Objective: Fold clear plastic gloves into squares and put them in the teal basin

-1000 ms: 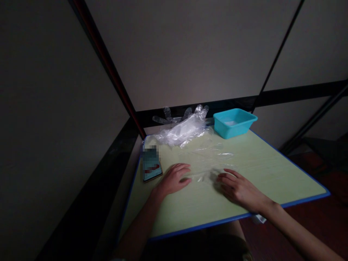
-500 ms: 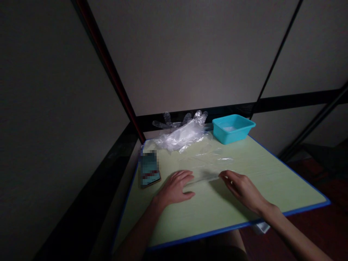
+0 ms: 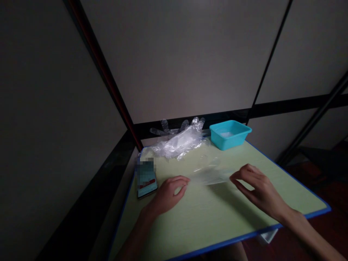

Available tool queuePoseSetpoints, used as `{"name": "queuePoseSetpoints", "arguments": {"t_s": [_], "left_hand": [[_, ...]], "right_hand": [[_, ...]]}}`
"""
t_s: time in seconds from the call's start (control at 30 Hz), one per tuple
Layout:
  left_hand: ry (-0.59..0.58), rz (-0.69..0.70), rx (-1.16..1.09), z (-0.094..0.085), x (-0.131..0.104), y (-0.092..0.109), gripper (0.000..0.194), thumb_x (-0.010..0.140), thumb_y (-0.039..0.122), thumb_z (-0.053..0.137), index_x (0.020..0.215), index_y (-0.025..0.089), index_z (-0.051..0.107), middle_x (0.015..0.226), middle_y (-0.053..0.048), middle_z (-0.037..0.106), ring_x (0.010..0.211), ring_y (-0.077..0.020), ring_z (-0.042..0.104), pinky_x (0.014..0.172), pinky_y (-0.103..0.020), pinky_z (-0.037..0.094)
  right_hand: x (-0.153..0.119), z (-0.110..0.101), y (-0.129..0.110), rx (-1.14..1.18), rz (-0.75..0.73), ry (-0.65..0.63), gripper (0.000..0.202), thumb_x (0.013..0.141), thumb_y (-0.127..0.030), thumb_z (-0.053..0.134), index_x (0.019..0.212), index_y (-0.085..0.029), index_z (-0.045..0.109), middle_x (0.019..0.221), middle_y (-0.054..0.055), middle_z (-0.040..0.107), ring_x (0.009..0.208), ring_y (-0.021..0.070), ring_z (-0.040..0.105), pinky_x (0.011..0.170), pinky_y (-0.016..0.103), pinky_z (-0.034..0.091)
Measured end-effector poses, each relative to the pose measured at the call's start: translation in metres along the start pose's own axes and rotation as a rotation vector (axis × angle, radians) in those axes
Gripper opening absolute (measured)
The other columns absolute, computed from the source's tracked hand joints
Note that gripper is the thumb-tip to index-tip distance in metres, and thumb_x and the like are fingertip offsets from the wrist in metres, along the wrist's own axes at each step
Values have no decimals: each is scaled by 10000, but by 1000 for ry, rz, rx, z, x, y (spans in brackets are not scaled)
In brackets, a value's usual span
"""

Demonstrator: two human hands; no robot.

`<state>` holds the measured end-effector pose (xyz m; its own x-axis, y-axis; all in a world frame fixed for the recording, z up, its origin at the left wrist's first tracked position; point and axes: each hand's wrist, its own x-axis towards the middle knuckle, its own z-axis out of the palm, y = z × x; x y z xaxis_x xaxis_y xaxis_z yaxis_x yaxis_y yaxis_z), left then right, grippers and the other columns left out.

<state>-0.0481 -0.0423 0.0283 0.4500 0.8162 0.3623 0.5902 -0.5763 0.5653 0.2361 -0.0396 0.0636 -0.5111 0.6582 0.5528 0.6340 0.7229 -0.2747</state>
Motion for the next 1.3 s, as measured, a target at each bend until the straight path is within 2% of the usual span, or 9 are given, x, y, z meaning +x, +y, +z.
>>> {"name": "queuePoseSetpoints", "arguments": {"t_s": [0.23,0.33,0.43,0.53,0.63,0.8,0.93,1.17,1.3], "left_hand": [[-162,55,-234,-33,14,65,144,803,126,455,761,156,590,946,-39,639,885,-140,580,797,-243,422],[-151,15,-375,-43,19,75,149,809,175,465,774,148,607,855,-40,647,810,-148,597,706,-235,443],[-167,-113,-613,-46,25,73,175,813,237,453,818,137,596,878,-55,641,673,-136,621,555,-209,452],[-159,-280,-749,-41,31,62,170,771,279,493,736,126,560,922,-67,632,575,-123,629,462,-183,426],[-142,-435,-786,-27,34,44,182,734,305,515,729,127,554,908,-65,639,543,-115,625,449,-176,406],[-96,-688,-722,2,30,5,223,698,343,529,724,128,585,816,-55,662,543,-108,613,452,-166,387],[-76,-778,-683,19,24,-21,191,683,306,519,713,124,570,830,-64,663,519,-118,615,433,-175,392],[27,-829,-503,27,24,-42,136,705,258,475,659,141,527,682,-28,632,537,-163,617,447,-225,438],[212,-760,-298,23,20,-39,83,693,184,491,771,169,519,832,-39,596,823,-210,595,666,-305,478]], "right_hand": [[8,-70,-18,-124,-161,153,134,783,-220,535,916,-238,539,861,17,632,826,212,588,881,440,359],[19,-85,-26,-65,-32,234,249,784,-238,527,1031,-262,506,860,14,629,730,190,610,730,338,479],[38,-87,-25,57,38,263,321,772,-272,551,1085,-262,484,806,15,613,704,183,605,649,306,495],[60,-70,-9,247,84,163,300,777,-287,547,1063,-222,484,788,17,597,672,167,603,624,307,501],[74,-34,22,436,160,27,327,774,-318,537,1061,-181,462,767,18,581,624,151,600,637,326,499],[72,39,68,741,295,-194,374,734,-321,541,1044,-162,405,702,11,577,623,154,599,604,310,490],[67,80,86,748,292,-255,352,727,-324,524,1012,-147,416,637,8,582,605,151,588,594,304,480],[71,115,105,651,304,-260,310,732,-290,499,995,-143,428,776,75,617,697,167,595,633,326,494],[69,112,111,535,322,-215,297,739,-244,480,1015,-137,445,996,145,571,890,208,564,703,347,494]]}}
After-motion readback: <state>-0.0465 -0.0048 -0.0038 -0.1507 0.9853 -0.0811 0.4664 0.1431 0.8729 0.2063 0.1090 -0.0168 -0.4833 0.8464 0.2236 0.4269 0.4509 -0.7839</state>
